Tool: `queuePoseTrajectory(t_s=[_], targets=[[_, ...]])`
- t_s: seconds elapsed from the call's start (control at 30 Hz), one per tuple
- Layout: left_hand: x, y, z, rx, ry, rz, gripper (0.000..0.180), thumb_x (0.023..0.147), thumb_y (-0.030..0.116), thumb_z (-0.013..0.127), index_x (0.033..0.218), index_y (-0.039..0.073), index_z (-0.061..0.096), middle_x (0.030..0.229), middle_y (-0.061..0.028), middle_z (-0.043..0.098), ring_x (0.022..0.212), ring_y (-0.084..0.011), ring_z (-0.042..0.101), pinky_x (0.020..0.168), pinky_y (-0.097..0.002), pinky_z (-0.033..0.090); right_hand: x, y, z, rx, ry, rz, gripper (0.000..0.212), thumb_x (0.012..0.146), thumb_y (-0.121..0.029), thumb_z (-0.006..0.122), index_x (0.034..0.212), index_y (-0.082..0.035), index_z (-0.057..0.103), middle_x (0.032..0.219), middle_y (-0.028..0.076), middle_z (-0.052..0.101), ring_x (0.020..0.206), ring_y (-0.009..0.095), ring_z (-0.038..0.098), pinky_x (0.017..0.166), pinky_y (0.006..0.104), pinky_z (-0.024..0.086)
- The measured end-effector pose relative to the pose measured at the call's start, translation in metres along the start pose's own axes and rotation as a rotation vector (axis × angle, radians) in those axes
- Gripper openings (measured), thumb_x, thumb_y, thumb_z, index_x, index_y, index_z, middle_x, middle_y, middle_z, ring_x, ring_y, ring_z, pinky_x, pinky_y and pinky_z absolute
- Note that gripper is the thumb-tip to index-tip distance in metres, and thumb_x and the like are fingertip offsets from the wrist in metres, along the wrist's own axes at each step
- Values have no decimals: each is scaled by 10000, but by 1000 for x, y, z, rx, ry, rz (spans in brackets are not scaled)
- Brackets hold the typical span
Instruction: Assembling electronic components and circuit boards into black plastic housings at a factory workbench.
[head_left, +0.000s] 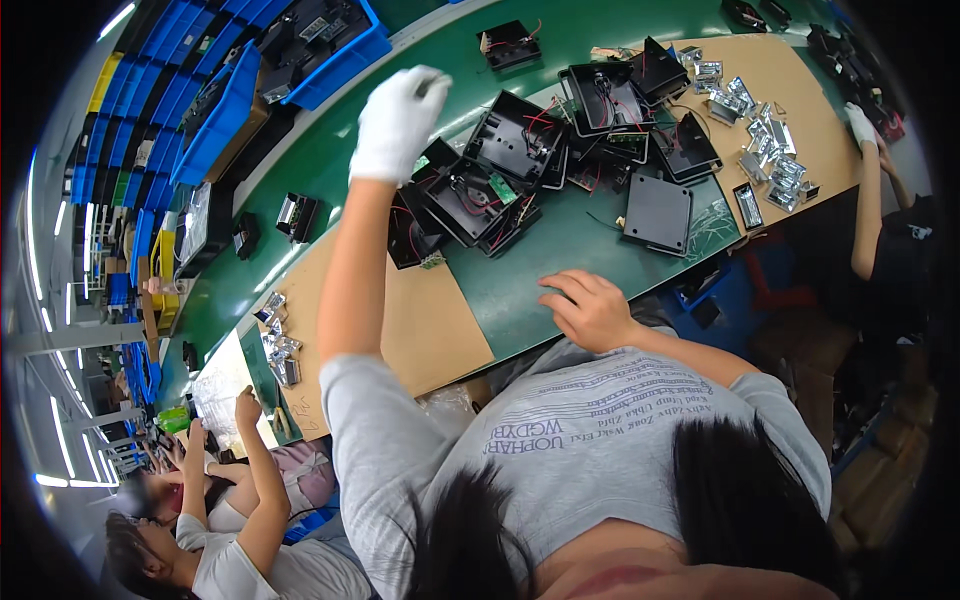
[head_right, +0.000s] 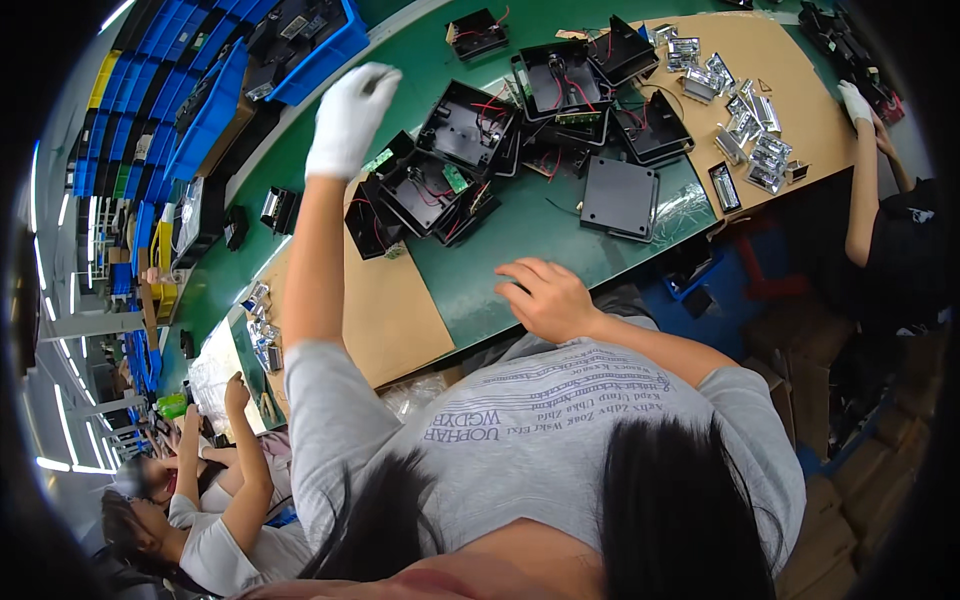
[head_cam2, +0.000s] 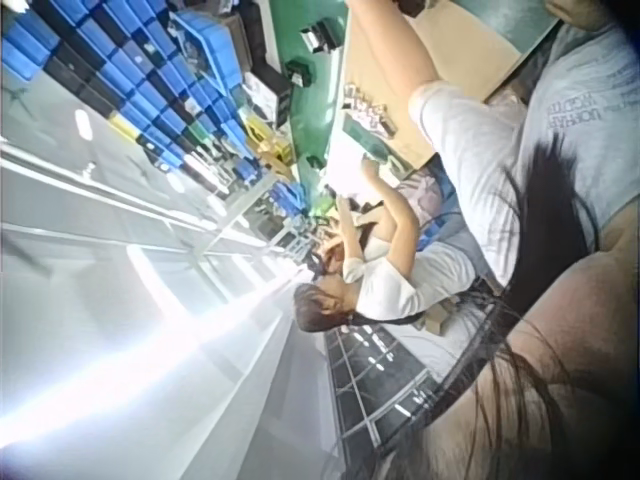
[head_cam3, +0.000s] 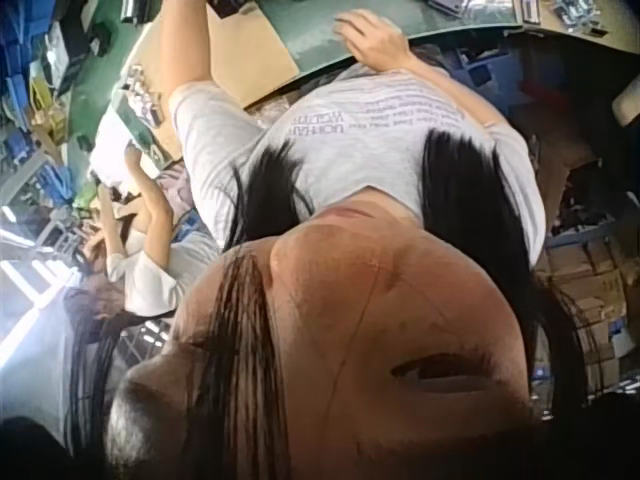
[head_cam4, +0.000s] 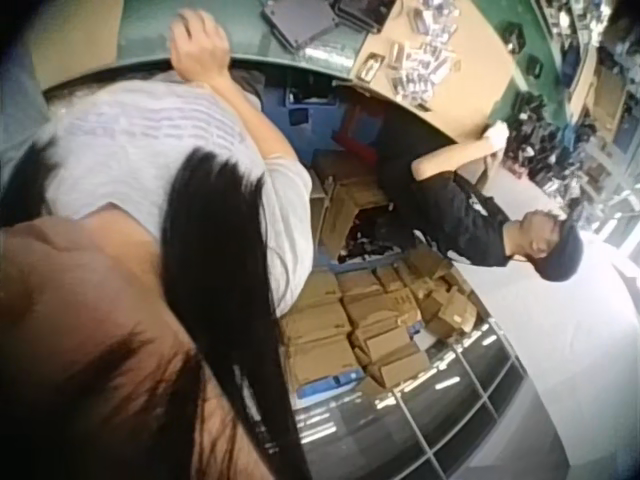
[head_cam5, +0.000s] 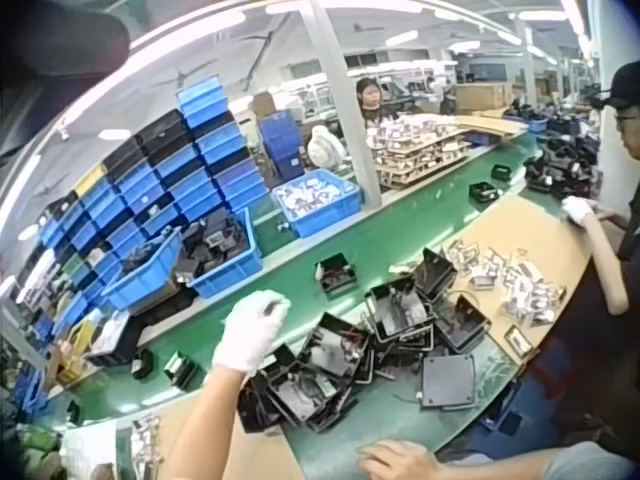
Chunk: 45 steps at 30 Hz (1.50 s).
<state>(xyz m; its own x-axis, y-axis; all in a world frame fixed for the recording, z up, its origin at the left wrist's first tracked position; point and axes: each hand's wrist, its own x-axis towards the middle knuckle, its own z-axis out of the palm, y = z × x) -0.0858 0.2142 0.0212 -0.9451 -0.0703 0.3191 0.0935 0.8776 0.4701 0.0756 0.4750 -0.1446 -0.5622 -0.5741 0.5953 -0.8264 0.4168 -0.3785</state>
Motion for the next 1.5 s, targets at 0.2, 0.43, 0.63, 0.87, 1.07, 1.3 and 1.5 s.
queuePoseTrajectory(t_s=[0.2, 0.43, 0.63, 0.87, 1.07, 1.3, 1.5], targets=[[121, -48, 106, 224, -361, 195, 279, 918, 193, 596, 1136, 118, 754, 1120, -79, 750, 1013, -306, 701, 917, -419, 548, 1, 4, 2, 16, -8, -10, 255, 752, -75, 681, 1002, -126, 684, 1229, 9, 668, 1031, 199, 646, 784, 287, 511], [142, -49, 118, 758, -539, 124, 392, 905, 201, 658, 1285, 107, 685, 1178, -134, 736, 992, -341, 721, 867, -433, 577, 4, 5, 1, 13, 11, 11, 244, 746, -76, 683, 984, -127, 689, 1228, 12, 671, 1018, 197, 648, 758, 279, 509], [11, -3, -24, 376, -35, -193, 306, 924, 207, 639, 1193, 79, 711, 1108, -144, 754, 957, -346, 719, 840, -426, 562, 1, 3, 1, 29, -20, -11, 246, 748, -93, 679, 987, -150, 672, 1210, -10, 665, 1029, 179, 642, 782, 277, 508], [-226, -12, -57, -329, 137, -159, 335, 651, -141, 644, 932, 42, 642, 896, -56, 665, 778, -182, 608, 747, -289, 510, -2, 7, -1, 100, -32, 26, 274, 775, -69, 666, 1036, -150, 685, 1214, -27, 682, 972, 188, 656, 761, 279, 521], [-280, -2, 19, -403, 5, -115, 296, 654, -157, 592, 876, 33, 631, 935, -65, 671, 838, -233, 622, 793, -317, 519, 23, 4, -21, 738, -120, 446, 224, 902, -64, 636, 1117, -97, 690, 1167, 18, 708, 906, 171, 663, 761, 277, 523], [-269, -16, 43, -108, 104, 140, 297, 668, -91, 658, 918, 65, 693, 943, -46, 723, 860, -246, 656, 787, -339, 524, 26, 4, -41, 753, -370, 516, 237, 936, -4, 632, 1164, -25, 693, 1095, 75, 721, 868, 147, 654, 768, 256, 510], [-277, 60, 32, -68, 206, 42, 222, 741, 84, 703, 963, 104, 706, 944, -46, 729, 935, -231, 667, 855, -358, 512, 49, 0, -45, 396, -194, 161, 148, 942, -72, 665, 1067, -35, 735, 937, 32, 689, 713, 141, 584, 653, 252, 465]])
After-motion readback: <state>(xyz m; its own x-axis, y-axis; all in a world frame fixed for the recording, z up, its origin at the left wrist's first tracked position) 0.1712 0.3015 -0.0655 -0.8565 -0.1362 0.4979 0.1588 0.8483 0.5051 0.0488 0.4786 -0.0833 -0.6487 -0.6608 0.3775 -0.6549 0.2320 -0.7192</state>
